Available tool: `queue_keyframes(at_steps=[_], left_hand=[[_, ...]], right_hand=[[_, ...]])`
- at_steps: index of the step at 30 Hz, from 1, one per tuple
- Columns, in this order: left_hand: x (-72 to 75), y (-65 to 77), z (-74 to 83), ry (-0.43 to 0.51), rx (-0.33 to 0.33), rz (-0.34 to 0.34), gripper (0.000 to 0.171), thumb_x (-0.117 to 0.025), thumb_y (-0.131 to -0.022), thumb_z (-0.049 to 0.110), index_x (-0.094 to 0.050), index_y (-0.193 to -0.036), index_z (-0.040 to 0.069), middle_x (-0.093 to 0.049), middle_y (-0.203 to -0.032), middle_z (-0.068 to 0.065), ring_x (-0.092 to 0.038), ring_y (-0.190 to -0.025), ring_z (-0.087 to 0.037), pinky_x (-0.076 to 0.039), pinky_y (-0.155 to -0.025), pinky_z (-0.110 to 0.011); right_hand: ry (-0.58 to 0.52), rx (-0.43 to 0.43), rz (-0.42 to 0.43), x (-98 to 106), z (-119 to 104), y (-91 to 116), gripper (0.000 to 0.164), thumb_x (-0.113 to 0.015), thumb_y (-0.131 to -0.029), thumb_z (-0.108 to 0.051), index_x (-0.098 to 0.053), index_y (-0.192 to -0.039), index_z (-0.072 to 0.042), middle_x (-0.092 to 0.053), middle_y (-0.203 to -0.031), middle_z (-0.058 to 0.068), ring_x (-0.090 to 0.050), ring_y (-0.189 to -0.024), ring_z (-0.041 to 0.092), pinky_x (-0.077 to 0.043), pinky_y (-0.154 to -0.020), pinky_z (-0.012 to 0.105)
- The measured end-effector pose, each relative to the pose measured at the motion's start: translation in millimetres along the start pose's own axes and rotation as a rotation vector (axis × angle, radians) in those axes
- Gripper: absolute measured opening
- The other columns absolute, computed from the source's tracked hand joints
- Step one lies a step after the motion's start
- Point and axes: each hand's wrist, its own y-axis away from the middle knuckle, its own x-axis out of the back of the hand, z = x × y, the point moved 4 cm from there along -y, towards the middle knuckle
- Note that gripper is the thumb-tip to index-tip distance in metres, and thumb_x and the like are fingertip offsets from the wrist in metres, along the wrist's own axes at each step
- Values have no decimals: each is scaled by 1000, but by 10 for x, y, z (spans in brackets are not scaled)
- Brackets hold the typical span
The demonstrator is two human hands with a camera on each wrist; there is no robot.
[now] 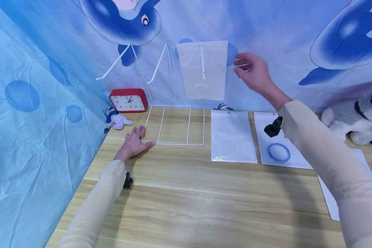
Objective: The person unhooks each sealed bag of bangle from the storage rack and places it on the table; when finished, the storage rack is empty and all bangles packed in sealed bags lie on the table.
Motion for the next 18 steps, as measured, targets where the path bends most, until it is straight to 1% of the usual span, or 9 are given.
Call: queue_keyframes(at_steps=[5, 12, 18], left_hand=[[7, -10, -7, 0, 9, -4, 102, -59, -92, 58, -10, -158, -1, -5, -164, -25, 4, -147, -48, 3, -114, -66], [19, 1, 0, 3, 3, 3, 101, -60, -92, 58, -12, -158, -2, -6, -164, -25, 4, -147, -48, 2, -113, -67], [2, 7, -6, 12, 1, 6, 101, -60, -92, 58, -12, -158, -2, -6, -164, -25, 4, -147, -48, 3, -114, -66]], right_hand=[[-48, -27, 24, 26, -87, -102, 45, -58, -102, -17, -52, -145, -6, -61, -132, 15, -63, -115, 28, -52, -94, 30], [-103, -65, 55, 27, -173, -203, 45, -60, -101, -17, -53, -145, -11, -60, -133, 13, -62, -116, 24, -51, -95, 29], [-96, -98, 77, 11, -218, -301, 46, -60, -101, -19, -53, -146, -15, -59, -136, 10, -58, -121, 21, -48, -99, 27]])
